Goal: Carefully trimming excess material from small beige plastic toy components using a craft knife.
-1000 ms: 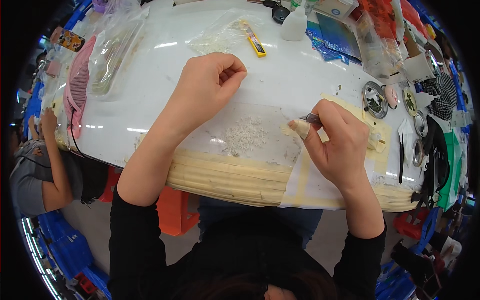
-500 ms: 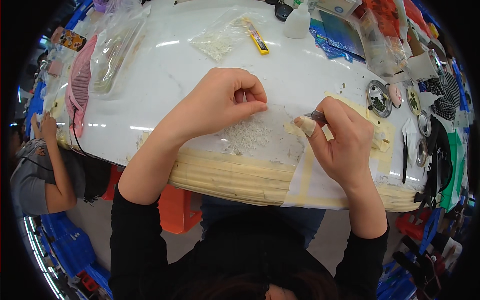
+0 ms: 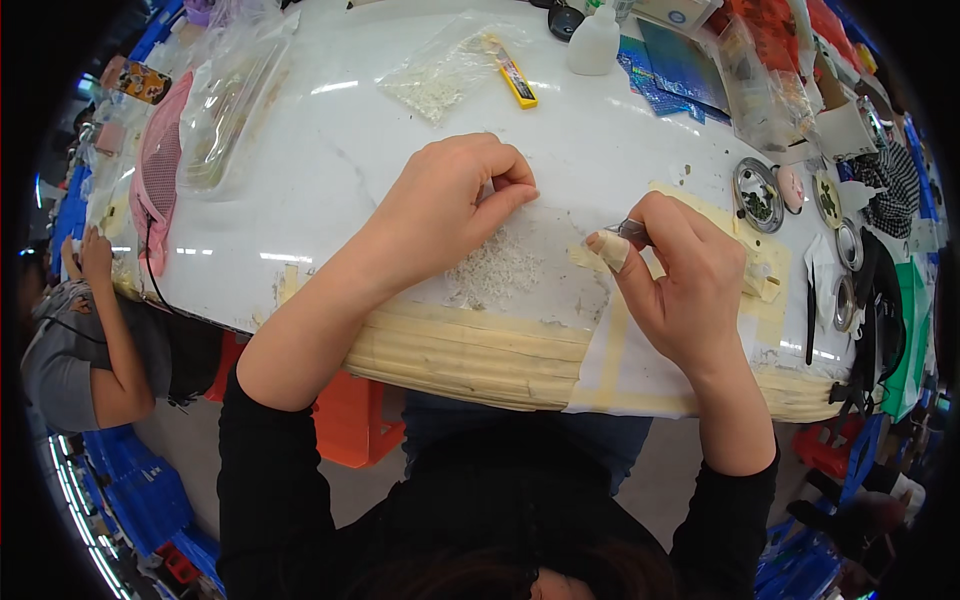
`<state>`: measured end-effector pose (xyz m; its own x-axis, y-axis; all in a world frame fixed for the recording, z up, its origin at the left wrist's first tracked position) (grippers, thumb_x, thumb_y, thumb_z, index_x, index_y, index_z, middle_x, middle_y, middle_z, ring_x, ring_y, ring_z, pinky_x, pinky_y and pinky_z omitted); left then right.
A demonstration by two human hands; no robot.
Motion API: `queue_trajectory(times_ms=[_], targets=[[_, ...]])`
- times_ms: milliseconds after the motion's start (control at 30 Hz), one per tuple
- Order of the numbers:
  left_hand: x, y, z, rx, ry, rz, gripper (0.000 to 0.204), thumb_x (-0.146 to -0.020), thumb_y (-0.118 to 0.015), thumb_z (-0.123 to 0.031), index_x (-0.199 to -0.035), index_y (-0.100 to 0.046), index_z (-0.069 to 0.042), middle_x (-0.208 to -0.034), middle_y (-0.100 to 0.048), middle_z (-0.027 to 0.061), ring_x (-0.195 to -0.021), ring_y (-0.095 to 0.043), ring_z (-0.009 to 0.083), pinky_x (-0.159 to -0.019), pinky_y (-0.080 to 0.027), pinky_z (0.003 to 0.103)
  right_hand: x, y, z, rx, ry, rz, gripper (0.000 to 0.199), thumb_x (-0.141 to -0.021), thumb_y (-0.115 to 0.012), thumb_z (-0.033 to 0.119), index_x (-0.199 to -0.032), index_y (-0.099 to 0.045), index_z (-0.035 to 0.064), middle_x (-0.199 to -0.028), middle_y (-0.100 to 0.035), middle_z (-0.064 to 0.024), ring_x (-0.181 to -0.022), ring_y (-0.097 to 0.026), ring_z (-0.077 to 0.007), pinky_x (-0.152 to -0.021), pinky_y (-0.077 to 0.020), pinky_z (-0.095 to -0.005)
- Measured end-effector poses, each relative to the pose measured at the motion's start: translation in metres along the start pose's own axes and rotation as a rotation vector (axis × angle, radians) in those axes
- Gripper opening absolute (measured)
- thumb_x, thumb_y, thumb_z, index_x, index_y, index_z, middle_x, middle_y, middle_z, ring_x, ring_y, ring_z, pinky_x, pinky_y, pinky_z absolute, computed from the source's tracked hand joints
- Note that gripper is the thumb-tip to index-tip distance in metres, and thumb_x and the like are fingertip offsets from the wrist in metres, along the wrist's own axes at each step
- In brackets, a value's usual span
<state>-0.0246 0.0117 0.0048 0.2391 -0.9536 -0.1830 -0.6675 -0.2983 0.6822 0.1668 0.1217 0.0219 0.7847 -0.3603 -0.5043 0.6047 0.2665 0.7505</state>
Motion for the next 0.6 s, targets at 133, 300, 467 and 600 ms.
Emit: queue_trajectory(times_ms=[133,300,467,600], targets=[[0.000,0.003,0.000,0.049,-0.027,0.028,0.009,-0.084,-0.071,-0.008,-0.087,-0.066,-0.001,-0.076,-0.062,0.0051,-0.067,-0.054,0.0141,-0.060,-0.043,0.027,0.001,0.000,-0.002,0.041,0.016,0.010,0.027,-0.075,-0.076,0.020,-0.074,-0.051,0.0084,-0.062,-0.054,-0.0025,-0.053,-0.055,-0.0212,-0.045,-0.0390,-0.0334],[0.001,-0.001,0.004,0.022,-0.052,0.066,0.010,-0.083,-0.071,-0.007,-0.086,-0.064,-0.001,-0.079,-0.061,0.0053,-0.066,-0.054,0.0148,-0.062,-0.043,0.026,0.001,0.000,-0.003,0.039,0.010,0.011,0.026,-0.075,-0.076,0.020,-0.075,-0.052,0.0085,-0.062,-0.054,-0.0026,-0.053,-0.055,-0.0211,-0.045,-0.0391,-0.0334],[0.000,0.003,-0.005,0.116,0.012,0.081,0.009,-0.087,-0.070,-0.009,-0.088,-0.063,-0.003,-0.079,-0.057,0.0004,-0.070,-0.051,0.0104,-0.063,-0.042,0.025,0.001,0.000,-0.002,0.039,0.002,0.012,0.026,-0.075,-0.075,0.020,-0.075,-0.052,0.0088,-0.062,-0.055,-0.0025,-0.053,-0.055,-0.0211,-0.045,-0.0392,-0.0331],[0.001,0.001,-0.010,0.835,0.260,0.190,0.013,-0.094,-0.065,-0.018,-0.090,-0.062,-0.006,-0.078,-0.051,-0.0040,-0.071,-0.044,0.0075,-0.063,-0.038,0.023,0.000,0.002,0.002,-0.055,-0.034,-0.001,0.021,-0.079,-0.075,0.011,-0.076,-0.056,0.0016,-0.064,-0.053,-0.0043,-0.051,-0.045,-0.0123,-0.046,-0.0330,-0.0264]])
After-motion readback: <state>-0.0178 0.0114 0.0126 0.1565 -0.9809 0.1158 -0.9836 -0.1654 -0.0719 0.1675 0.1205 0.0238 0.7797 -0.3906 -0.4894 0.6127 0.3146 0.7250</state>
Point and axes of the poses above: each hand's wrist, its own x-axis away from the middle knuckle, its own y-axis out of the back of the hand, z = x × y, the point moved 1 cm from there along -x, towards the middle knuckle
